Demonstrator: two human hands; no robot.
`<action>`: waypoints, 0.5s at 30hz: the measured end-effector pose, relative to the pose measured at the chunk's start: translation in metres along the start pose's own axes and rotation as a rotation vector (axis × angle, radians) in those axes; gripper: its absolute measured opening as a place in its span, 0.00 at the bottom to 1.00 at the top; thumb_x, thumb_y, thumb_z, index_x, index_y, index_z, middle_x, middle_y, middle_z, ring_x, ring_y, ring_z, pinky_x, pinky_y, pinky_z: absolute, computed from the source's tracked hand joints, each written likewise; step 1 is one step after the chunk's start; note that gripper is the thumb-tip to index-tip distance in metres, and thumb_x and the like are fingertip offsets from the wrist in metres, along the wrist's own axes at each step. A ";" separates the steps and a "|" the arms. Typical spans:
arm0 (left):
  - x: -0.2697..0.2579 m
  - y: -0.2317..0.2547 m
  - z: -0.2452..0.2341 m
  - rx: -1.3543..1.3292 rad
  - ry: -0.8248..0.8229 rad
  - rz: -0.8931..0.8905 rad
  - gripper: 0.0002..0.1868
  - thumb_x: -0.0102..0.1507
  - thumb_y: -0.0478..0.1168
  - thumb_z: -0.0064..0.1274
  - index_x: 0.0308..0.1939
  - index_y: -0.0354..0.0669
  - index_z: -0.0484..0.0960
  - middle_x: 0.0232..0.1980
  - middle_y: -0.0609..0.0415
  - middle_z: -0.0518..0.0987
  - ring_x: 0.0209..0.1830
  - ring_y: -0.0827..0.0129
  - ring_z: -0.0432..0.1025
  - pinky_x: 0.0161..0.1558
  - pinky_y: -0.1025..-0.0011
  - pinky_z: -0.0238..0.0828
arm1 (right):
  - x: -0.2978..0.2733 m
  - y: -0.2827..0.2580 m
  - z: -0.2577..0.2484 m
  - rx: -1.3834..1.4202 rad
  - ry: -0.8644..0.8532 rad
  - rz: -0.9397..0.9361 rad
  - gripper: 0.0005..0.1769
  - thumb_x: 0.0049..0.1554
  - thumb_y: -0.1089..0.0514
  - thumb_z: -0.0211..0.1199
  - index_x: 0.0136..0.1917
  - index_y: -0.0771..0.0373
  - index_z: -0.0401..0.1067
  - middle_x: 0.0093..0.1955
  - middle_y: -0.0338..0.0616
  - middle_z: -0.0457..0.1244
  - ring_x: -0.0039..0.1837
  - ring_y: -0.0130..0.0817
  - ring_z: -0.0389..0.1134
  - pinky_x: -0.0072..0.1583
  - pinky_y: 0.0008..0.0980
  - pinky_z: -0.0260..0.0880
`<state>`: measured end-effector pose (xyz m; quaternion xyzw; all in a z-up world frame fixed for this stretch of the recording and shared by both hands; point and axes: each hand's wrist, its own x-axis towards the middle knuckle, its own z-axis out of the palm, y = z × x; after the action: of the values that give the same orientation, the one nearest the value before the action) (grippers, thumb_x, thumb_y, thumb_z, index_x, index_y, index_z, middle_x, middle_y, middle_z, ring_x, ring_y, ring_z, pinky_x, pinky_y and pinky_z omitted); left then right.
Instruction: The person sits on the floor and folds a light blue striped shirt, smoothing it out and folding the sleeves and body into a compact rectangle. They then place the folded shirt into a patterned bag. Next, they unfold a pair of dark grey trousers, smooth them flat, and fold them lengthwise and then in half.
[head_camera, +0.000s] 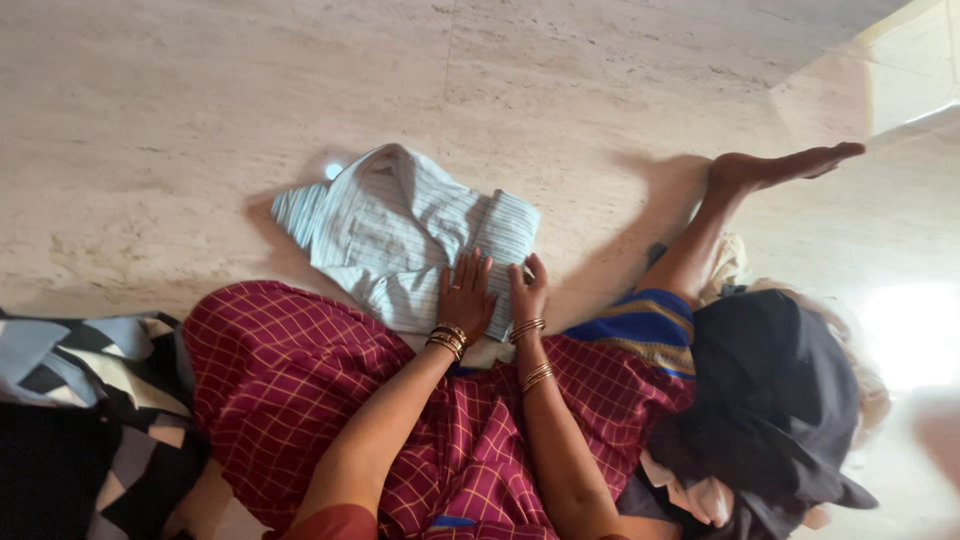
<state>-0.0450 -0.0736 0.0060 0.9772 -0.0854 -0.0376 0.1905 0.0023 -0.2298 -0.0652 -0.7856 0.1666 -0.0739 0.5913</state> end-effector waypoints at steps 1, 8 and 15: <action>-0.004 0.014 0.005 -0.076 -0.028 0.033 0.37 0.70 0.56 0.32 0.80 0.47 0.47 0.84 0.47 0.45 0.83 0.55 0.43 0.77 0.47 0.33 | 0.002 0.010 -0.025 0.033 0.004 0.017 0.31 0.60 0.55 0.65 0.72 0.72 0.64 0.66 0.59 0.65 0.61 0.41 0.70 0.59 0.35 0.74; 0.032 0.027 0.067 -0.859 -0.008 0.009 0.36 0.72 0.59 0.35 0.76 0.38 0.60 0.79 0.40 0.60 0.80 0.52 0.54 0.76 0.56 0.47 | -0.003 -0.059 -0.072 0.119 -0.018 0.057 0.29 0.60 0.57 0.63 0.72 0.70 0.64 0.63 0.50 0.67 0.55 0.31 0.71 0.49 0.28 0.74; 0.053 -0.061 0.041 -1.244 -0.075 -0.140 0.35 0.72 0.60 0.41 0.73 0.37 0.66 0.75 0.42 0.68 0.76 0.57 0.63 0.74 0.65 0.57 | -0.029 -0.111 0.006 -0.122 -0.152 -0.302 0.25 0.64 0.57 0.62 0.72 0.67 0.68 0.66 0.51 0.68 0.65 0.37 0.71 0.61 0.31 0.72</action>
<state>0.0118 -0.0429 -0.0569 0.6849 0.0098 -0.1271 0.7174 -0.0034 -0.1875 0.0413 -0.8395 0.0060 -0.0920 0.5355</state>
